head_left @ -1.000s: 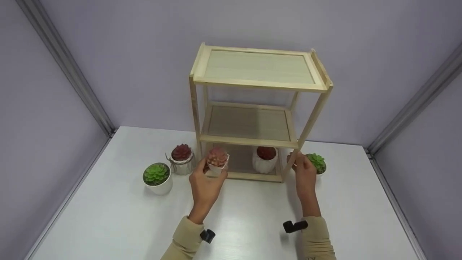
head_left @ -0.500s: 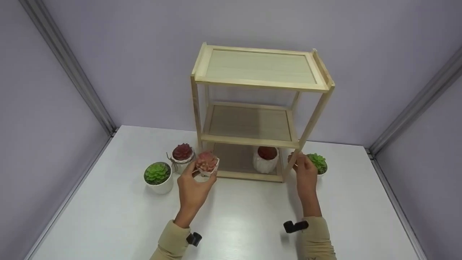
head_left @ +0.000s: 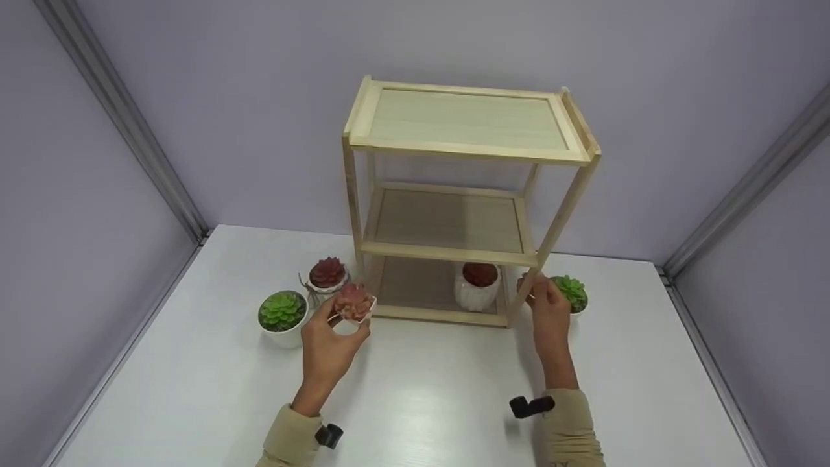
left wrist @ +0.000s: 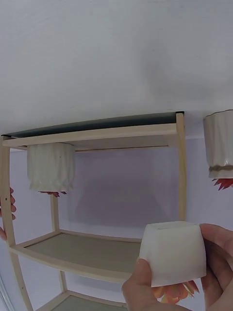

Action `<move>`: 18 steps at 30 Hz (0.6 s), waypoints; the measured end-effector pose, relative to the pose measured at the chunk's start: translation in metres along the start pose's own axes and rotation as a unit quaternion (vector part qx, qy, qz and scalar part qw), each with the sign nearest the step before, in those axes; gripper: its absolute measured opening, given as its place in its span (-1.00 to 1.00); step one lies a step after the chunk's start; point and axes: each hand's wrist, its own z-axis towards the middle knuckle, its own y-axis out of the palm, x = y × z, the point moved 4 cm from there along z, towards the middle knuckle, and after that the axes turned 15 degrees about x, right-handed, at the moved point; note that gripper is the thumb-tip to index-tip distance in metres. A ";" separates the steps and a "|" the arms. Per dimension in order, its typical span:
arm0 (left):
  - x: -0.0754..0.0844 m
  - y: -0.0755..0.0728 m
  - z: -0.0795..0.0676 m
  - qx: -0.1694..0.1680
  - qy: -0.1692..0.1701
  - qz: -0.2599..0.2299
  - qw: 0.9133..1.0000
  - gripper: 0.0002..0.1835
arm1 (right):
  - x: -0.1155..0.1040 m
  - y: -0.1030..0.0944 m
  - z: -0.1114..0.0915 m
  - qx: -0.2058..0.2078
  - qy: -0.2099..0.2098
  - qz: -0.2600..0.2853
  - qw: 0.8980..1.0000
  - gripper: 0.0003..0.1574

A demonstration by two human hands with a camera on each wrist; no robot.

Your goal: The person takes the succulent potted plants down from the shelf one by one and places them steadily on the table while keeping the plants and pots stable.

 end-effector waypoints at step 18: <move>-0.034 -0.007 0.007 -0.028 -0.021 0.018 0.999 -0.43 | 0.002 -0.001 0.004 0.001 -0.008 0.011 1.000 -0.22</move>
